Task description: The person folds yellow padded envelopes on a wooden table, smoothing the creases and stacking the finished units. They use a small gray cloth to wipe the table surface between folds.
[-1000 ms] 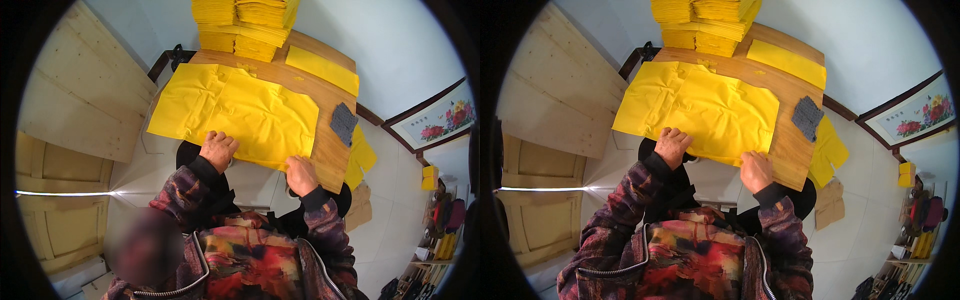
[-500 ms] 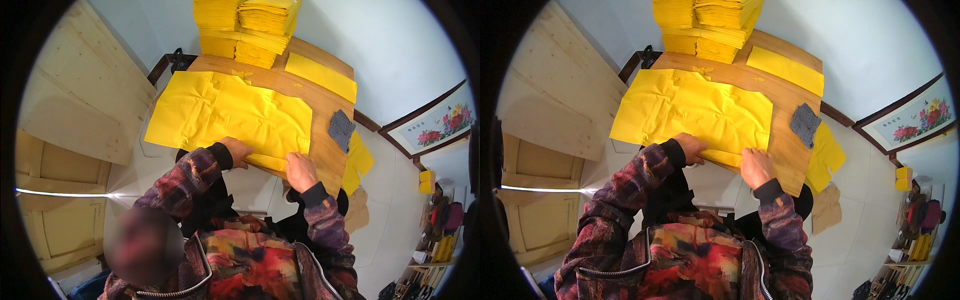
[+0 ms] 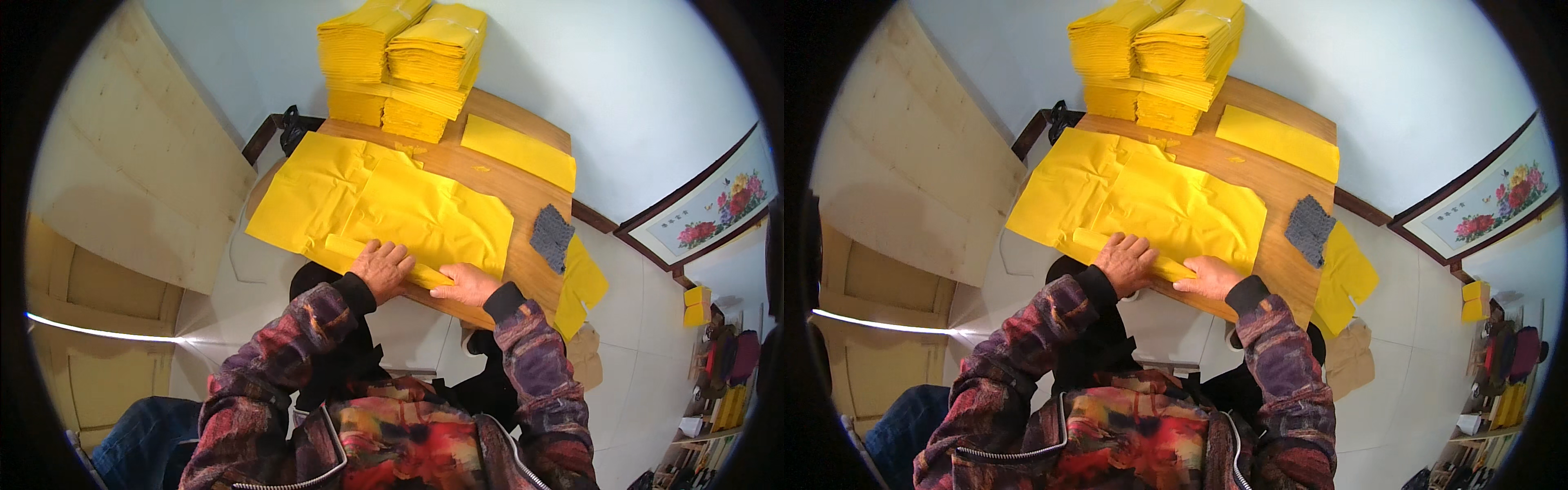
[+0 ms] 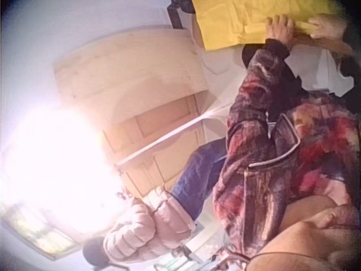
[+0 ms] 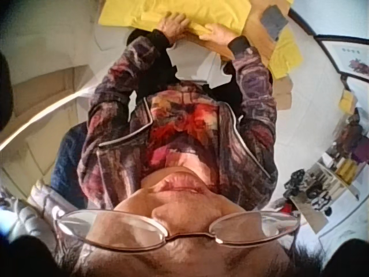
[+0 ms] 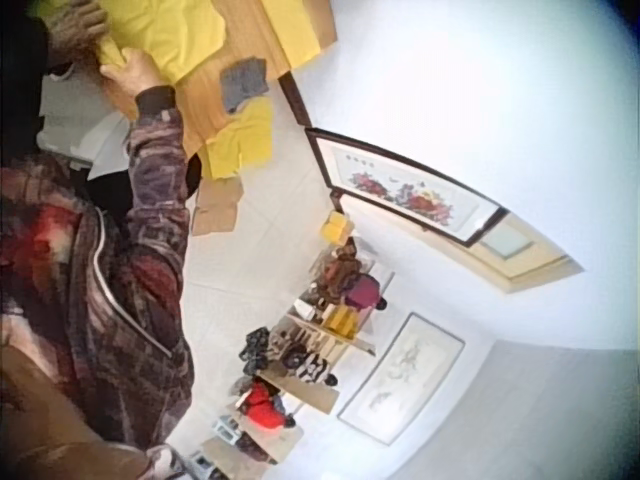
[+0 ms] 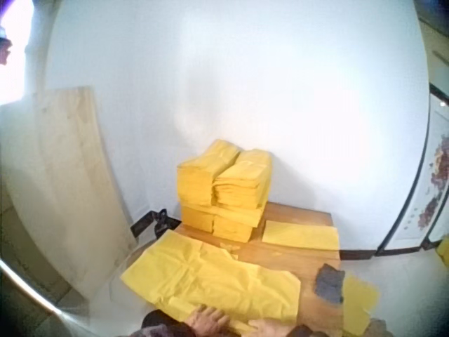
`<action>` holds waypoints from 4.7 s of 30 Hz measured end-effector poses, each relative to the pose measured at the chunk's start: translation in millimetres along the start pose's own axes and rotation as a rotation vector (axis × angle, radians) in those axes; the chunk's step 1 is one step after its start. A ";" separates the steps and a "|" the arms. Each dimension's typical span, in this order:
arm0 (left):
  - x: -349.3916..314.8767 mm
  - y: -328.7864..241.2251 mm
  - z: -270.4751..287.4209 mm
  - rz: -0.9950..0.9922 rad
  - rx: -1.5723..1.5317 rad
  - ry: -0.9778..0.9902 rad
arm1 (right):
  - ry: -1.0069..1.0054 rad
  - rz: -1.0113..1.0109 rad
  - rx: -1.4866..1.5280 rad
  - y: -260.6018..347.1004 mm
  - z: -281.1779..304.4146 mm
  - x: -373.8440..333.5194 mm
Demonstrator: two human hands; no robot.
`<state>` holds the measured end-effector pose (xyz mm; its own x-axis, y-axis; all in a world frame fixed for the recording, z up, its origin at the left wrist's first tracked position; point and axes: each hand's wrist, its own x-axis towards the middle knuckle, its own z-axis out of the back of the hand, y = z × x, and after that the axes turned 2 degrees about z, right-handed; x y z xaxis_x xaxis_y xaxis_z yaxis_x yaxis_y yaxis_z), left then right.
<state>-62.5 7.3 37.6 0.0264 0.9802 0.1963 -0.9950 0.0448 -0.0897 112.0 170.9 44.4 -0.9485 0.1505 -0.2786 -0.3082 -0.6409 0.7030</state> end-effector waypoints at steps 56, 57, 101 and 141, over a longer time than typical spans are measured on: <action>87.4 15.4 0.3 0.121 0.120 -0.101 | -0.426 -0.140 -0.552 14.9 42.1 18.3; 85.9 15.7 -1.6 0.132 0.099 -0.160 | -0.367 -0.102 -0.544 16.6 49.7 18.6; 86.7 10.8 105.3 -0.040 0.066 0.233 | 0.031 -0.025 -0.006 53.7 101.1 -47.7; 16.1 -3.9 5.0 -0.103 -0.101 0.390 | -0.172 -0.023 -0.271 43.7 -14.0 -73.5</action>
<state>-58.7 21.9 46.0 0.1793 0.9683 -0.1739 -0.9713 0.1462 -0.1878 169.3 121.3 86.5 -0.9470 0.2779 -0.1612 -0.3212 -0.8094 0.4917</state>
